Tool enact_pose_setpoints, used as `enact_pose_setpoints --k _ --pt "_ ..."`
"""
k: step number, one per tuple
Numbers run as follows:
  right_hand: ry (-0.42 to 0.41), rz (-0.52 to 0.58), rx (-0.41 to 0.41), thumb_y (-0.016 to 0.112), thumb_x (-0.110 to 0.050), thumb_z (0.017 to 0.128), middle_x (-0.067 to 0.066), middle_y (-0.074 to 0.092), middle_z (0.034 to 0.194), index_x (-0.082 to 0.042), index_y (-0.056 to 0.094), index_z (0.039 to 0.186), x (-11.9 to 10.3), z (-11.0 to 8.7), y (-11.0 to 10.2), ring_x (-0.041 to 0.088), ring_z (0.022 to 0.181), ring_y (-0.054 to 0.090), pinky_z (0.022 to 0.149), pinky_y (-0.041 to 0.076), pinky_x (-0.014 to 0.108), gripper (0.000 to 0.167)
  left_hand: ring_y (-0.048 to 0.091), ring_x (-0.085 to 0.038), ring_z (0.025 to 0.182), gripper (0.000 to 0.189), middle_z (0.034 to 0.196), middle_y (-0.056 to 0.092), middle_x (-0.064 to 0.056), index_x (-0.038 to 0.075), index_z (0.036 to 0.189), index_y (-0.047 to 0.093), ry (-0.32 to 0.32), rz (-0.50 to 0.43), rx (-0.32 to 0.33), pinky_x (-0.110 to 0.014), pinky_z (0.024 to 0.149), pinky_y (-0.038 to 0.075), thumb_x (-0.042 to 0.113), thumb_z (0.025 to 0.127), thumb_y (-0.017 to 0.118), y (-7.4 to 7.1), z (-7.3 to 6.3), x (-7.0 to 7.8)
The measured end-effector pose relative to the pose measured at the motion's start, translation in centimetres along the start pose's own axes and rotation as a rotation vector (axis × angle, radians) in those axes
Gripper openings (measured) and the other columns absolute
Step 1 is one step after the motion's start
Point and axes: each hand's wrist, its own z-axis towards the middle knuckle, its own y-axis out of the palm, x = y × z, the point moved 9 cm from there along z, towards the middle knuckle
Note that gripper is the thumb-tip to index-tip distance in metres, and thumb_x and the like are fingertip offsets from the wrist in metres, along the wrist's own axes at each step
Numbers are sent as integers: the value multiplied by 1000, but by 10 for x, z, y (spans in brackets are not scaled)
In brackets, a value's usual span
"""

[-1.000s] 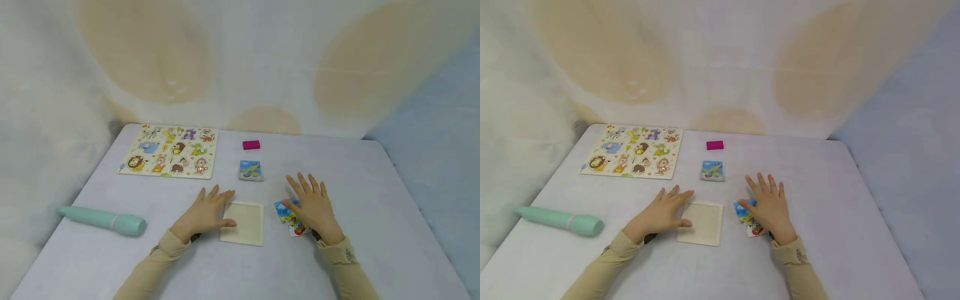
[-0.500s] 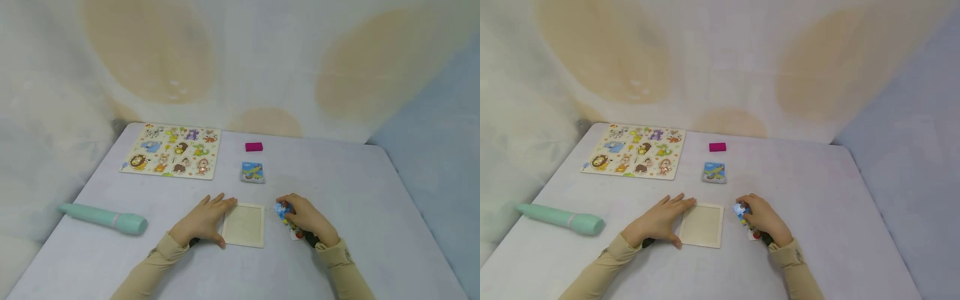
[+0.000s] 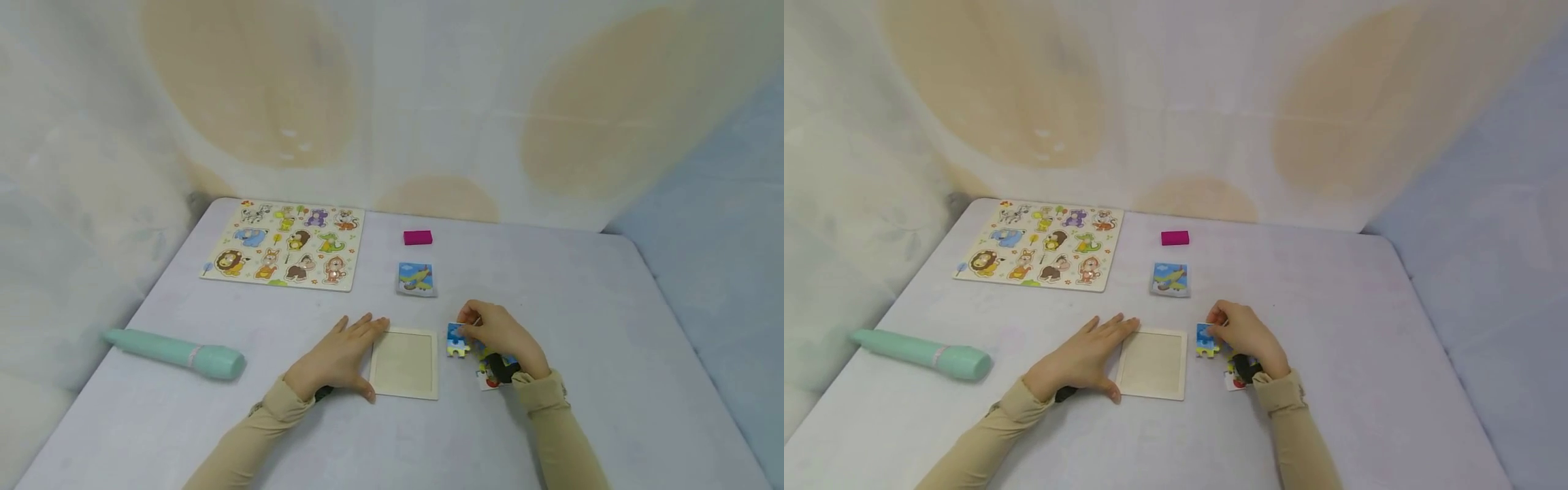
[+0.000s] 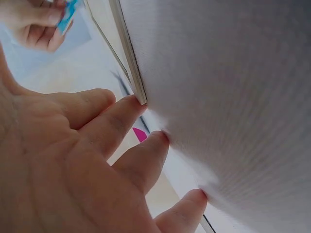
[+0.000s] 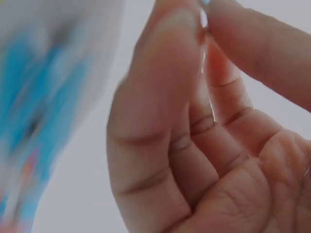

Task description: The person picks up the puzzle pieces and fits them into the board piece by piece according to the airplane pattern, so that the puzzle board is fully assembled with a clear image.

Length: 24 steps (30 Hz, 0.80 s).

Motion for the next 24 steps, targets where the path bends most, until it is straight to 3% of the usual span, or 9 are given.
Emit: enact_pose_setpoints --k 4,7,13,24 --pt "-6 149 -73 64 -7 91 7 62 80 -3 60 96 -24 18 23 14 63 59 59 53 27 8 29 -32 146 125 157 35 -9 8 152 29 -7 12 1 -63 115 23 56 53 89 -1 -1 -2" --pt "1 171 -122 66 -7 90 8 65 77 -2 61 95 -43 30 46 13 61 62 59 54 26 9 29 -32 147 123 157 35 -8 8 152 30 -13 8 -5 -63 115 23 57 54 88 1 -1 -2" --pt "20 98 -112 67 -6 88 6 66 72 -4 62 90 -62 43 71 11 58 61 53 49 20 5 27 -31 148 123 158 34 -6 8 152 29 -11 -7 -18 -64 115 22 58 56 86 5 2 -2" --pt "19 -53 -2 74 -9 83 1 61 66 -6 62 81 -73 49 77 10 55 51 49 39 18 12 25 -30 148 124 159 32 -6 9 153 27 -11 -6 -25 -63 116 20 59 56 86 5 1 -4"
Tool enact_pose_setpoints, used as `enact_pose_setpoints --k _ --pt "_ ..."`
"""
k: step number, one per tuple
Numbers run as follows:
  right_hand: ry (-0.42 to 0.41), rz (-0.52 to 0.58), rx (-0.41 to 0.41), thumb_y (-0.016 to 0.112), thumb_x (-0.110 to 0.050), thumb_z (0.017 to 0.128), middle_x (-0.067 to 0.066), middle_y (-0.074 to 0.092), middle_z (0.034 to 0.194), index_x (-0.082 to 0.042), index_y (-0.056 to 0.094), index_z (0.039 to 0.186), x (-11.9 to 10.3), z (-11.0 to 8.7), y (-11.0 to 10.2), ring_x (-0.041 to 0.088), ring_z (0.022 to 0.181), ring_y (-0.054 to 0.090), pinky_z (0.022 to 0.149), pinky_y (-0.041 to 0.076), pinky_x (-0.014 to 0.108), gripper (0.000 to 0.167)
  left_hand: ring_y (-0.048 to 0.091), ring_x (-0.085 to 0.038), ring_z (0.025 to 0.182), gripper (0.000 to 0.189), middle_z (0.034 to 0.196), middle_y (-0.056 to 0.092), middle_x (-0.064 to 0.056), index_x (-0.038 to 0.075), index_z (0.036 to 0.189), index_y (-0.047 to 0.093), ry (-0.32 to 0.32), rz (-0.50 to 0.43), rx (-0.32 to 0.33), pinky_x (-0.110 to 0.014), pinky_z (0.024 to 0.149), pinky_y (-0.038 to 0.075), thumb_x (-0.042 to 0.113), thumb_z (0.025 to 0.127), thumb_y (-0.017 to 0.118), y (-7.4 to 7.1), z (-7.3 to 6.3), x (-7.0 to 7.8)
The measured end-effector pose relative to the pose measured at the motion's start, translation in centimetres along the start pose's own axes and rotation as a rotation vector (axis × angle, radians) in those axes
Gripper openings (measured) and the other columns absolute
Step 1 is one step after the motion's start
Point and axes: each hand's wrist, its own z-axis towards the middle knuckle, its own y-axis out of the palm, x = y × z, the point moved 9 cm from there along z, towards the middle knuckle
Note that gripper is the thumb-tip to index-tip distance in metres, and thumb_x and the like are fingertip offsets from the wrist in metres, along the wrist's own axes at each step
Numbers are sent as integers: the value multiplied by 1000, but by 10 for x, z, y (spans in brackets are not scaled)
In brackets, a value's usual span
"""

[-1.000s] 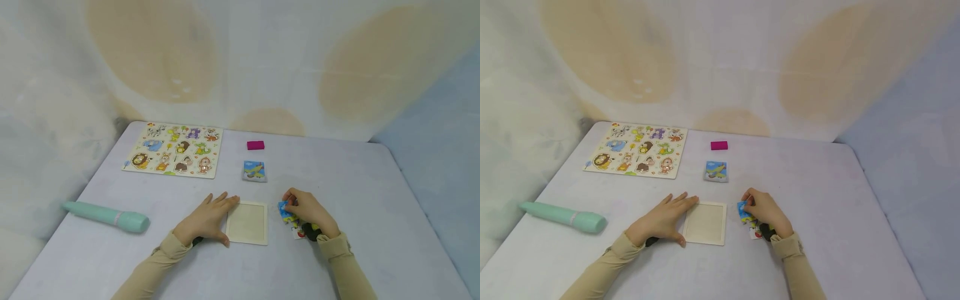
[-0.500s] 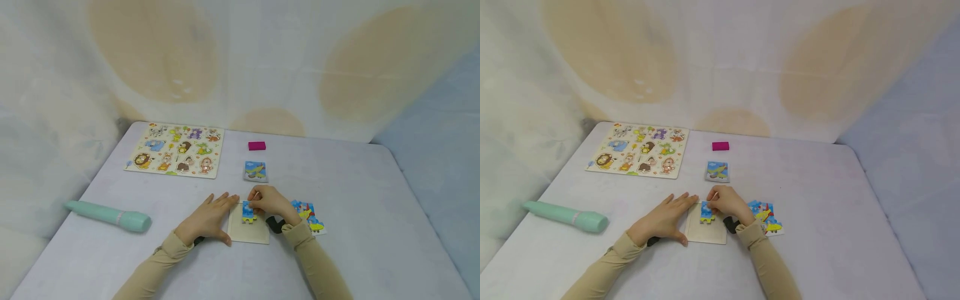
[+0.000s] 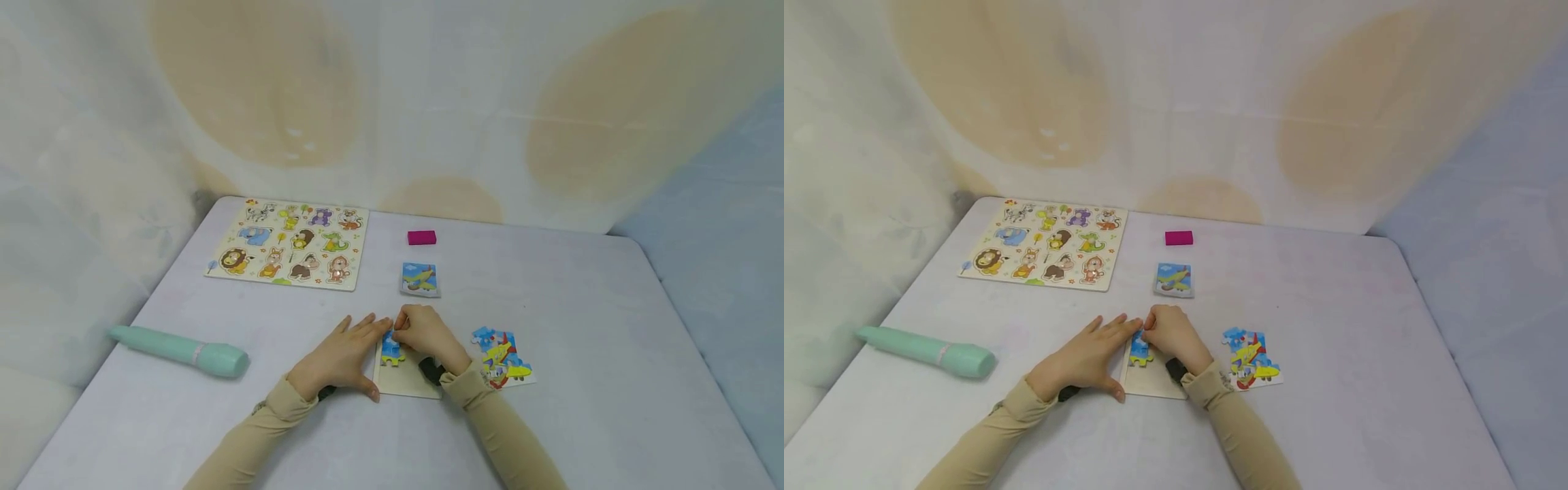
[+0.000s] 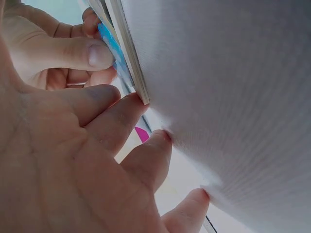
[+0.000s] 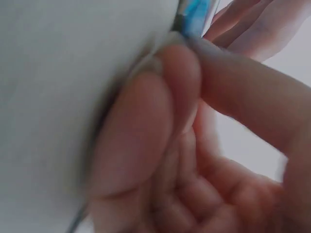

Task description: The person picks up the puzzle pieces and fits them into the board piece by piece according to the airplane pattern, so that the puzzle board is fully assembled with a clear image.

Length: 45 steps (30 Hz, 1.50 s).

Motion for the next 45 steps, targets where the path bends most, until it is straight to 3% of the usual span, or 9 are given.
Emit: enact_pose_setpoints --k 5,9,13,20,25,33,39,45 --pt "-51 -53 29 72 -13 85 1 61 70 -7 61 78 -5 -1 3 11 60 51 53 39 19 15 26 -32 148 119 158 33 -7 8 152 31 15 -7 13 -64 115 22 57 58 86 -2 -2 1" --pt "-109 -17 -11 74 -12 84 2 62 75 -6 62 86 -5 -9 5 10 66 52 59 43 20 14 26 -33 148 115 158 33 -7 9 151 33 26 -1 11 -64 115 22 58 60 84 -2 -2 2" --pt "-143 4 -43 80 -6 76 2 61 80 -5 61 93 -5 -24 6 10 71 53 64 46 20 26 25 -33 148 113 158 33 -7 9 150 35 29 5 3 -64 115 22 58 61 83 -2 -2 3" --pt "-225 -87 47 81 -1 72 2 59 74 -4 59 95 -23 -44 5 10 65 49 59 41 21 31 26 -33 148 112 157 34 -7 9 149 38 30 18 6 -64 114 23 57 60 84 -4 -1 3" --pt "-238 -127 68 80 -1 72 -1 58 70 -7 59 95 -26 -45 5 8 60 48 57 39 22 32 25 -33 148 112 158 34 -7 9 149 38 25 12 -1 -64 115 22 57 60 84 -3 -1 2" --pt "-261 -79 2 80 -7 71 -3 59 74 -9 56 99 -14 -38 9 5 63 52 58 43 20 37 25 -33 148 111 158 34 -8 9 149 37 20 -4 -8 -64 115 21 57 60 84 -1 -1 2" --pt "-275 -33 -17 78 -5 72 -2 60 76 -7 59 95 -12 -35 11 6 66 53 60 45 18 29 25 -33 148 111 158 33 -8 9 149 37 24 -3 -7 -64 115 21 57 61 84 -2 -1 3" --pt "-271 -99 -52 72 -2 78 1 55 81 -9 64 83 -12 -38 18 11 71 46 64 39 23 11 26 -35 148 110 158 33 -9 11 150 37 38 15 -10 -65 114 22 58 61 83 -2 -1 6"
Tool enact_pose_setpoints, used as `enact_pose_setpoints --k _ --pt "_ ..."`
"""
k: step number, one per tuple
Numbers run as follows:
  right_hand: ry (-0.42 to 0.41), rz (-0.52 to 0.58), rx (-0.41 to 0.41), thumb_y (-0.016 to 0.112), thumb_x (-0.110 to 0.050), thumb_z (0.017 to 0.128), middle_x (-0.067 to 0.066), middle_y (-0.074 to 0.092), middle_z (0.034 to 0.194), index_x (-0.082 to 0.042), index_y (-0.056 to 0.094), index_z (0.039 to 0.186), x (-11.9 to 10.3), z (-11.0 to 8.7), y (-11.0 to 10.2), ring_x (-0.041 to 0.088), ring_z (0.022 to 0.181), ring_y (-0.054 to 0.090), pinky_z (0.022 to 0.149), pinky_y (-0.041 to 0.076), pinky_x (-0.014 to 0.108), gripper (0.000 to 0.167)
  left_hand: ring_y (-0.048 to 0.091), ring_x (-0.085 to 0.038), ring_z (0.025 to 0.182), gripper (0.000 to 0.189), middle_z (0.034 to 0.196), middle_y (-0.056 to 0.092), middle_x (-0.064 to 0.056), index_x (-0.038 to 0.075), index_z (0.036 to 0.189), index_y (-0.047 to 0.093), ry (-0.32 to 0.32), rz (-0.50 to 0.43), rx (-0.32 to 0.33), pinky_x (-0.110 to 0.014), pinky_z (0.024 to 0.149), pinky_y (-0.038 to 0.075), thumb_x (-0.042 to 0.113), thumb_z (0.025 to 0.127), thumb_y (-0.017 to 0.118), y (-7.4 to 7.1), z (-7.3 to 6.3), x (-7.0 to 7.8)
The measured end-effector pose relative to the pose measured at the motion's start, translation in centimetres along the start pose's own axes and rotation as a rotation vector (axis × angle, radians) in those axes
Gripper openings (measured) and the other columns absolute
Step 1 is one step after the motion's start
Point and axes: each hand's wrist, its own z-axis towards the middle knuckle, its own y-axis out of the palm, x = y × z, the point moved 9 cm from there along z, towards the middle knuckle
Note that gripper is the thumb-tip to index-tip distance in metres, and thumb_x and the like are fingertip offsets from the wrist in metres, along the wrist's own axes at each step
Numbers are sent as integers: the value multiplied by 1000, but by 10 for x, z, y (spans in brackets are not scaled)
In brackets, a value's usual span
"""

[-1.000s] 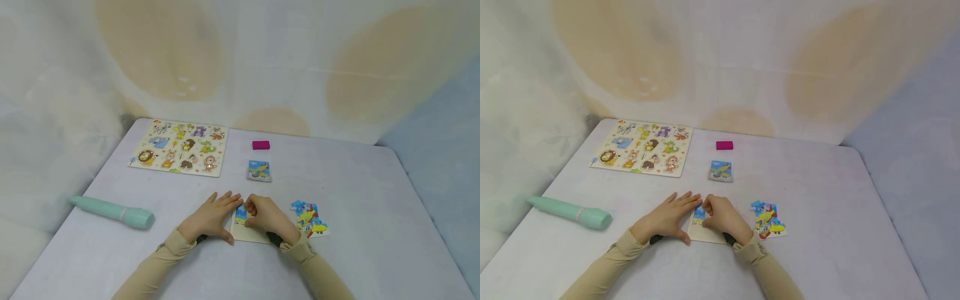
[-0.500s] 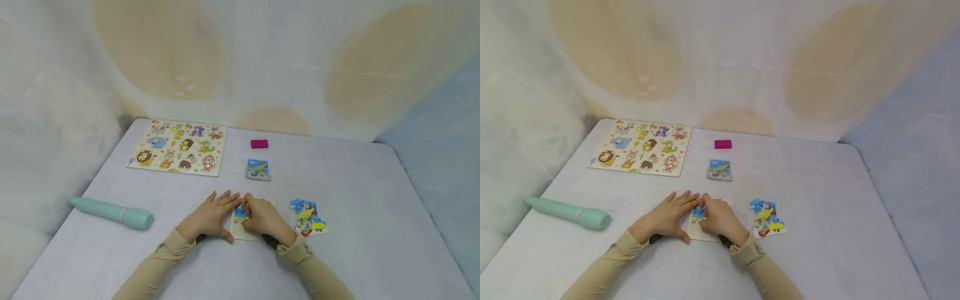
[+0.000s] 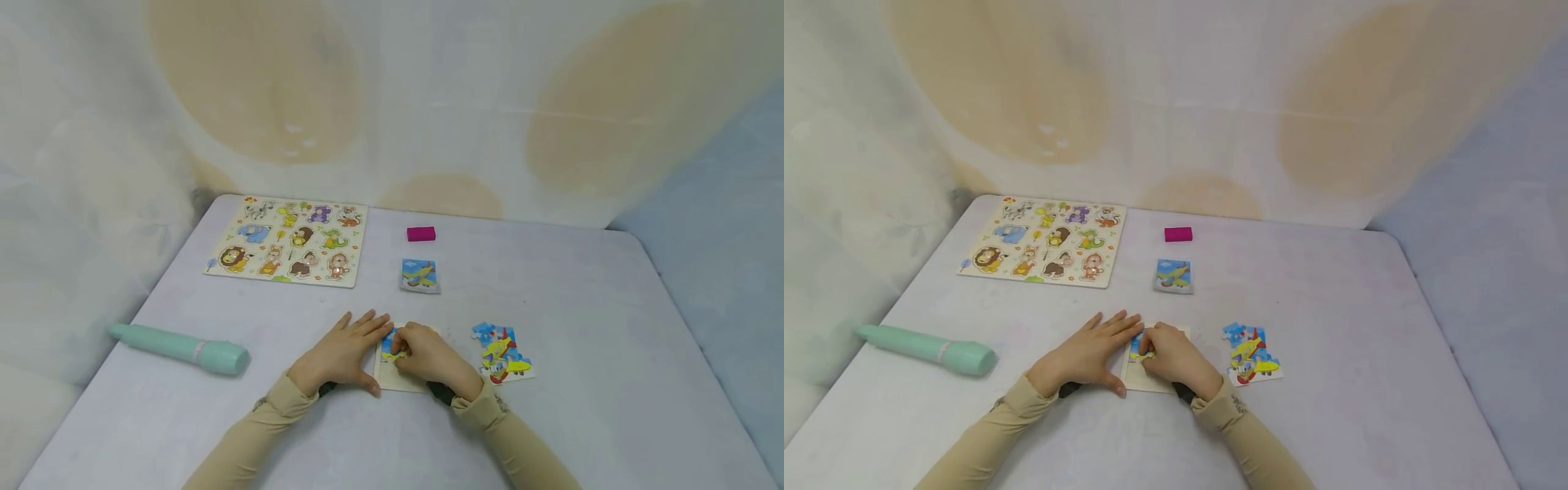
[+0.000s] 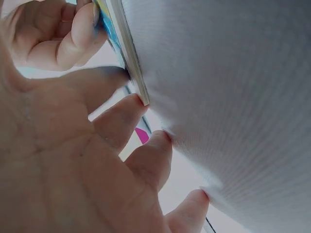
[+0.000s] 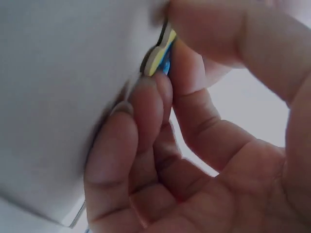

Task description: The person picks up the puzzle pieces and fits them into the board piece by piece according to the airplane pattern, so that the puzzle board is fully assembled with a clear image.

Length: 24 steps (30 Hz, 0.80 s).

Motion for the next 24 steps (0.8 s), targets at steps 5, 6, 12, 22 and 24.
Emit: enact_pose_setpoints --k 5,6,12,22,24 --pt "-57 10 -66 72 -12 84 1 57 91 -10 67 94 2 -2 2 10 77 46 68 40 22 11 23 -35 148 107 159 30 -8 16 150 37 -7 -10 -20 -65 115 20 58 63 82 3 0 -2" --pt "-68 40 -84 71 -15 86 0 59 94 -10 67 100 4 -3 0 9 79 48 69 42 22 15 23 -35 149 107 159 30 -8 16 150 37 -10 -10 -24 -65 115 19 58 63 82 4 0 -3" --pt "8 198 -3 63 -17 94 3 68 100 -8 64 119 55 -23 -45 12 89 59 79 51 24 27 20 -34 149 109 160 28 -7 15 151 34 -17 -11 -26 -63 117 17 57 63 83 4 1 -2" --pt "197 199 131 70 -9 88 13 65 117 -8 60 127 138 -79 -95 16 84 55 70 49 24 40 20 -34 149 111 160 27 -9 14 152 34 -26 -9 -35 -64 116 16 55 61 84 5 0 -4" --pt "200 200 126 71 -10 87 13 65 118 -8 61 126 138 -79 -96 16 83 53 69 47 23 41 20 -34 149 112 160 27 -9 14 152 33 -21 -12 -31 -64 116 16 55 61 84 4 1 -3"
